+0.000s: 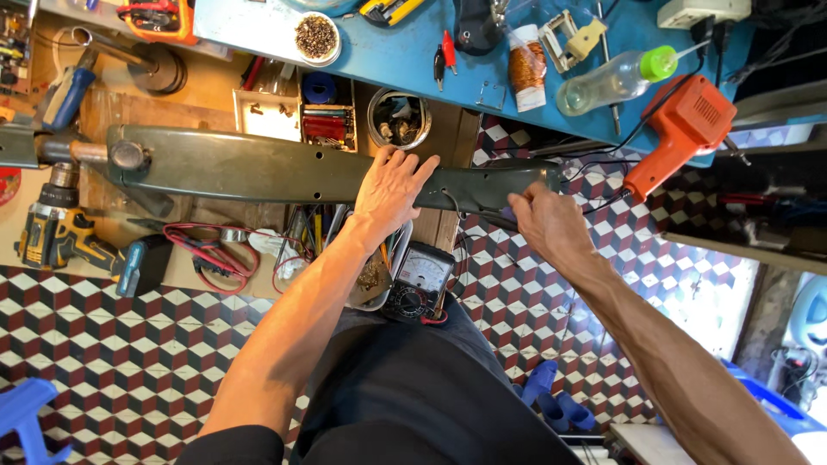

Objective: The person works on a long dark metal frame clamped to a workbench, using a purple-handled screwdriver to tighten or adjust fasteners along the frame. The person repositions the frame and continues adjusting fasteners at different locations.

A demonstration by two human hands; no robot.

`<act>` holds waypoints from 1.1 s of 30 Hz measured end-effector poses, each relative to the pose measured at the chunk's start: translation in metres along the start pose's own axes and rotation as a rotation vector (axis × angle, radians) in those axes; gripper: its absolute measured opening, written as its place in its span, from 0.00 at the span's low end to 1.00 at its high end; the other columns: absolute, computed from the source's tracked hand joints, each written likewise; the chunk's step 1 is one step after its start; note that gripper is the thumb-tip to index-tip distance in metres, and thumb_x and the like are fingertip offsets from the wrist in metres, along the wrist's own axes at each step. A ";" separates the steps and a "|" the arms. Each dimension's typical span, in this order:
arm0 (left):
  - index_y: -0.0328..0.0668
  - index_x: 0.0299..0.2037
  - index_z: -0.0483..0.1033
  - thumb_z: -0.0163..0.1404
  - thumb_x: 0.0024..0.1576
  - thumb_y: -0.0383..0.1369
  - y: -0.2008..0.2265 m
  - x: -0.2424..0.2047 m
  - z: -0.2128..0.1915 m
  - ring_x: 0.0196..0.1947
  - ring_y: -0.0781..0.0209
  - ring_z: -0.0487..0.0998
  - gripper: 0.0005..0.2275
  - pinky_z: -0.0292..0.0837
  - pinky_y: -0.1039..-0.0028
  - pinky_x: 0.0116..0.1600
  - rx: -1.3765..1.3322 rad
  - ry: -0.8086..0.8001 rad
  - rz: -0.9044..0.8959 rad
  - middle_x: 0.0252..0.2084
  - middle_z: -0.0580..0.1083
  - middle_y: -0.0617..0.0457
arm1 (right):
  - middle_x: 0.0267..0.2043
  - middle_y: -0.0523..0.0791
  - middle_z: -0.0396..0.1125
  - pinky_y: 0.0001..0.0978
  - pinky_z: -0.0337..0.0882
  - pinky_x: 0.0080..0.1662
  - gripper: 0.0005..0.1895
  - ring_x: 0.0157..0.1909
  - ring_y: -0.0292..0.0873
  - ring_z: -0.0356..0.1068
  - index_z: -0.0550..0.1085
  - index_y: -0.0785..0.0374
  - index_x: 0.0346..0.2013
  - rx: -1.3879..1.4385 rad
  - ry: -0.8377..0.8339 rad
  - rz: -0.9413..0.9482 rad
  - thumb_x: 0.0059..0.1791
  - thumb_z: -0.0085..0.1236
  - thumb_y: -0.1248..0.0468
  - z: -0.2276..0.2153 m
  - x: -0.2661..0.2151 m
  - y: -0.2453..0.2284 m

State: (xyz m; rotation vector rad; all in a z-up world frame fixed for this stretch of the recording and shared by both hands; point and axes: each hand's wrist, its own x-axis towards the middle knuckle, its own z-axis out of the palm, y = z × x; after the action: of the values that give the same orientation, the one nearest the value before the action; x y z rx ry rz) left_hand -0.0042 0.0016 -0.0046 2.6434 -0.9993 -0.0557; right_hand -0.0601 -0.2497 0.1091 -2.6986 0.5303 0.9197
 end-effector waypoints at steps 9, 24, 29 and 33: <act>0.45 0.65 0.68 0.69 0.34 0.38 -0.001 0.002 0.000 0.50 0.53 0.71 0.43 0.58 0.60 0.64 -0.052 -0.015 -0.042 0.42 0.73 0.52 | 0.39 0.51 0.64 0.44 0.75 0.38 0.16 0.39 0.54 0.74 0.69 0.66 0.46 -0.542 0.152 -0.943 0.44 0.57 0.70 -0.016 -0.006 0.023; 0.48 0.66 0.68 0.70 0.34 0.39 -0.004 0.004 -0.004 0.51 0.54 0.72 0.43 0.57 0.60 0.66 -0.021 -0.051 -0.068 0.43 0.74 0.53 | 0.27 0.49 0.71 0.39 0.71 0.22 0.18 0.28 0.45 0.73 0.78 0.63 0.40 -0.732 0.156 -0.749 0.43 0.64 0.53 -0.013 0.001 0.001; 0.49 0.64 0.69 0.70 0.34 0.40 -0.009 0.003 0.001 0.51 0.54 0.71 0.42 0.56 0.60 0.66 -0.021 -0.073 -0.105 0.43 0.74 0.53 | 0.29 0.49 0.73 0.41 0.74 0.31 0.13 0.31 0.48 0.75 0.78 0.62 0.41 -0.677 0.100 -0.812 0.45 0.62 0.60 -0.015 0.020 -0.003; 0.50 0.63 0.70 0.70 0.35 0.40 -0.006 0.005 0.008 0.51 0.54 0.71 0.40 0.57 0.61 0.66 -0.036 -0.036 -0.101 0.44 0.74 0.54 | 0.28 0.52 0.73 0.46 0.72 0.35 0.14 0.35 0.53 0.75 0.81 0.61 0.38 -0.050 -0.229 0.211 0.52 0.61 0.53 -0.012 0.036 -0.015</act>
State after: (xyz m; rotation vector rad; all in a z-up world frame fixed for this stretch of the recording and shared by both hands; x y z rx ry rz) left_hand 0.0029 0.0004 -0.0141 2.6665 -0.8674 -0.1426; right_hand -0.0213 -0.2497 0.0974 -2.5678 0.7608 1.2945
